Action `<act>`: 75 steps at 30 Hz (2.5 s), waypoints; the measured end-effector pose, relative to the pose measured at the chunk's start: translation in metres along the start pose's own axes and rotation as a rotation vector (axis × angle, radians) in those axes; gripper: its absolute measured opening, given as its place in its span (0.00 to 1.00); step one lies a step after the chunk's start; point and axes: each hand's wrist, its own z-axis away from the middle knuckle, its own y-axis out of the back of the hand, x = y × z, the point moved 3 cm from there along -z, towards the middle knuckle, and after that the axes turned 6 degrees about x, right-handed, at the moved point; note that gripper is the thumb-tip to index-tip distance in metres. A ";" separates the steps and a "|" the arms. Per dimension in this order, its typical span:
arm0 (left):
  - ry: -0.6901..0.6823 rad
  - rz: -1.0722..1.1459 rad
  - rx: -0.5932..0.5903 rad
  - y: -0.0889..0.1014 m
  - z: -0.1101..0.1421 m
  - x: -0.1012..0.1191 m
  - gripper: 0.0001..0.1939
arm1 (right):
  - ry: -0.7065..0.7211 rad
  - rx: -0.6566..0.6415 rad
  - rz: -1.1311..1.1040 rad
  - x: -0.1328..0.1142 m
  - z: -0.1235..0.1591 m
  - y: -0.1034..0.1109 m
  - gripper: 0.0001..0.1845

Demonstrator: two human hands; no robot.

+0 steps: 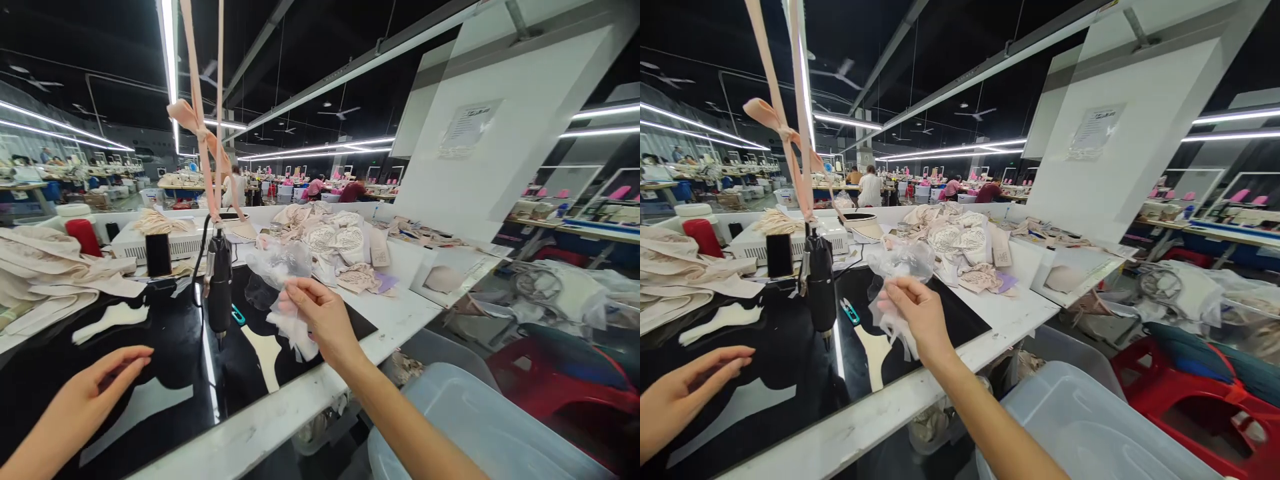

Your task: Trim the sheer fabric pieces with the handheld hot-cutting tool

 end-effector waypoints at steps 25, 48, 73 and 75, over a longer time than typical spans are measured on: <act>0.460 0.501 -0.255 0.045 0.041 0.035 0.24 | -0.444 -0.225 -0.409 0.057 0.055 -0.142 0.24; 0.344 0.441 -0.323 0.055 0.057 0.043 0.19 | -0.206 -0.759 0.141 0.078 0.082 -0.164 0.13; 0.676 0.831 -0.195 0.034 0.061 0.059 0.22 | -0.516 -0.682 0.084 0.088 0.071 -0.111 0.23; 0.677 0.824 -0.200 0.033 0.060 0.059 0.23 | -0.526 -0.670 0.080 0.091 0.070 -0.108 0.23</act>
